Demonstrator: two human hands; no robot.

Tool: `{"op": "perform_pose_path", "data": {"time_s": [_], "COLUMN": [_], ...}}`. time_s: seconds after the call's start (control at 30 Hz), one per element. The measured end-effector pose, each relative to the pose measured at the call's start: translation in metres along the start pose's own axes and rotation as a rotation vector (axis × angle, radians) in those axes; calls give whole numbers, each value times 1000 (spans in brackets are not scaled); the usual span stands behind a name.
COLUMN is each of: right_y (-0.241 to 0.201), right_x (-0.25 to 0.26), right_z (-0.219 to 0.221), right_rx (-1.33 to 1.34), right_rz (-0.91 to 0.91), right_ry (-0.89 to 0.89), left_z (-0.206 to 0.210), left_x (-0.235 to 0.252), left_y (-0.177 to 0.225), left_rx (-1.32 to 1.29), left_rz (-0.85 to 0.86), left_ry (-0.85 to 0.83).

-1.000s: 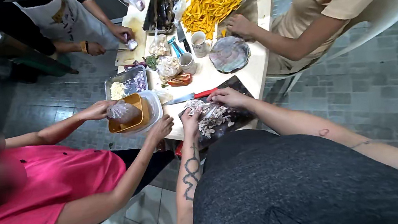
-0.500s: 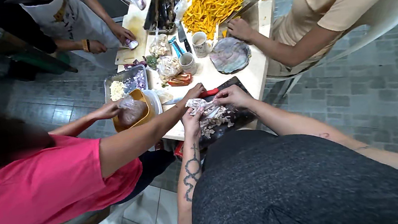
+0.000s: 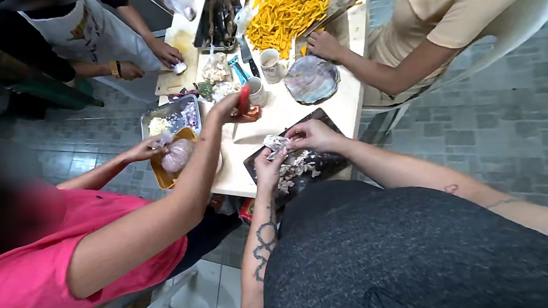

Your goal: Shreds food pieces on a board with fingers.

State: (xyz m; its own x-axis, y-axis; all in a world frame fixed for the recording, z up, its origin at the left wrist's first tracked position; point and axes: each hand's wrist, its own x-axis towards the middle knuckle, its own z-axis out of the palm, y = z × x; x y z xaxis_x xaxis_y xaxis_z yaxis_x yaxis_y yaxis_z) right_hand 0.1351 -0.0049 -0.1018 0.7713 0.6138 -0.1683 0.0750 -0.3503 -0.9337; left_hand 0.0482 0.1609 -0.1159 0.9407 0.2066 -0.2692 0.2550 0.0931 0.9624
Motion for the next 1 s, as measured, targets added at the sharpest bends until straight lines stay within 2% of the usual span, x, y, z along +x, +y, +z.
{"op": "perform_pose_path", "data": {"time_s": [0.2,0.57,0.77,0.93,1.0], "right_y": [-15,-5,8,-10,-8], "right_x": [-1,2,5,0,-1], "right_z": [14,9,-10,3,12], "right_rx": [-236,-275,-276,-260,-290], "right_rz": [3,25,26,-98,-203], "right_ry": [26,-5,76,61,87], "left_z": [-1,-4,-10,-3,0], "left_x": [3,0,-3,-1,-1], "left_y": [-5,-10,-7,-11,-8], "left_rx": [216,176,107,74,104], "left_rz": [25,15,-62,-50,-49], "left_ry": [25,27,62,25,6]}}
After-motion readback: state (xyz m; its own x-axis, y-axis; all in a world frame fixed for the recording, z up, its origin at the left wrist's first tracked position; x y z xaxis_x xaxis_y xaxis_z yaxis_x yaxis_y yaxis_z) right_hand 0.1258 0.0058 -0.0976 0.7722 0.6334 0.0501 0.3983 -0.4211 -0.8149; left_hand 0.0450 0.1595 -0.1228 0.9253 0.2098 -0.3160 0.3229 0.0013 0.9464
